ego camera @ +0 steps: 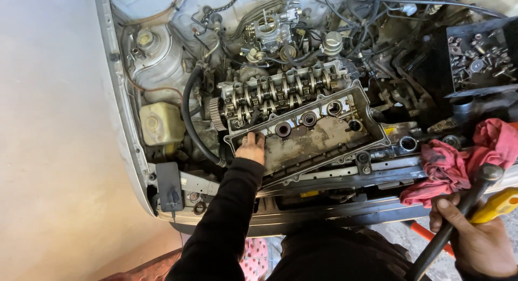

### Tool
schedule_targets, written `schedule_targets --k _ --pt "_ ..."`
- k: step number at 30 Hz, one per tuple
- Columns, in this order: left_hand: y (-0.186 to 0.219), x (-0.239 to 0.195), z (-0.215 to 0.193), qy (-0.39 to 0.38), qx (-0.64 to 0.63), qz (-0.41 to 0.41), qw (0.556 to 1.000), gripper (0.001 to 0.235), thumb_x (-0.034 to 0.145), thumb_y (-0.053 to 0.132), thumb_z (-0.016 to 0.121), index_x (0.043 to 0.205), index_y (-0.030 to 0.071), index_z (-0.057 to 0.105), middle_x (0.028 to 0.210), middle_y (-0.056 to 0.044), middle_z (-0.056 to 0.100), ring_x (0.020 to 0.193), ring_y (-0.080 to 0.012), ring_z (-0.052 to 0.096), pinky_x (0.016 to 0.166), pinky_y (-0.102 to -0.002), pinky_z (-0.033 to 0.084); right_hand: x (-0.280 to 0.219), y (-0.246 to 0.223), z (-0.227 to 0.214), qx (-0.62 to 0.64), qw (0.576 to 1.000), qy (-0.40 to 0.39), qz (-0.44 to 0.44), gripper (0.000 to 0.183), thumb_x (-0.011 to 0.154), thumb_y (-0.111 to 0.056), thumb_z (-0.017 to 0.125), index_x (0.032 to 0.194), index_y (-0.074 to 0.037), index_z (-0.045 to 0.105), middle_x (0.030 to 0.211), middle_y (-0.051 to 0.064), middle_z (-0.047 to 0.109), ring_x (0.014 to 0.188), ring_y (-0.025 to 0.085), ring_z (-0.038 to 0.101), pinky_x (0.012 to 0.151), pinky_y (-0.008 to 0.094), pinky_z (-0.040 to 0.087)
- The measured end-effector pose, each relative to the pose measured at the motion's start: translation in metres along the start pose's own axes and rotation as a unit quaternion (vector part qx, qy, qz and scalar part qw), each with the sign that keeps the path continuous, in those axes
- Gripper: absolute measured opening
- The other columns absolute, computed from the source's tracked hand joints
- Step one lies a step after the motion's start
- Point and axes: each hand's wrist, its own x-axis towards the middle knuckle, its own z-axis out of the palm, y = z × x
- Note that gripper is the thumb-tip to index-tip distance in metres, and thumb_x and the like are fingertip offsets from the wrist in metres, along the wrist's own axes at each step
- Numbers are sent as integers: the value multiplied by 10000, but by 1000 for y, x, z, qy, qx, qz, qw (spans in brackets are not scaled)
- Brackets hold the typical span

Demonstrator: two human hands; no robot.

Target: The person works on a car engine with the hood open, using a hammer to tap components on the cylinder head. They then use a yellow-handled tool to clean or adjust parts within the engine block.

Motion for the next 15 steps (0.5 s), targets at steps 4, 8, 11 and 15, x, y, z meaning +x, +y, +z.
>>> schedule_targets --k 4,8,11,15 --pt "1 0 2 9 16 22 1000 399 857 103 601 1239 51 705 1147 -182 606 970 -334 659 706 -377 597 -1 -5 6 1 1000 2 0 161 1020 25 628 1009 -25 475 893 148 567 747 254 581 660 378 491" --pt "1 1 2 3 35 27 999 424 846 99 600 1255 41 699 1165 -209 598 976 -344 650 709 -376 597 0 -3 4 -9 1000 1 -11 160 1011 24 627 1031 -31 478 899 145 580 738 255 586 655 377 495" --pt "2 3 1 -4 19 19 1000 408 855 100 599 1244 31 700 1156 -183 599 986 -346 643 716 -388 595 0 -3 2 -3 1000 -1 -13 164 1013 26 633 1027 -29 479 885 142 574 739 256 589 655 380 499" --pt "-1 3 5 23 15 33 999 369 879 110 594 1214 -3 703 1164 -144 599 1024 -340 631 732 -385 594 -2 -5 5 -51 999 13 -10 138 1019 14 617 978 -8 487 820 138 569 741 251 574 660 382 487"
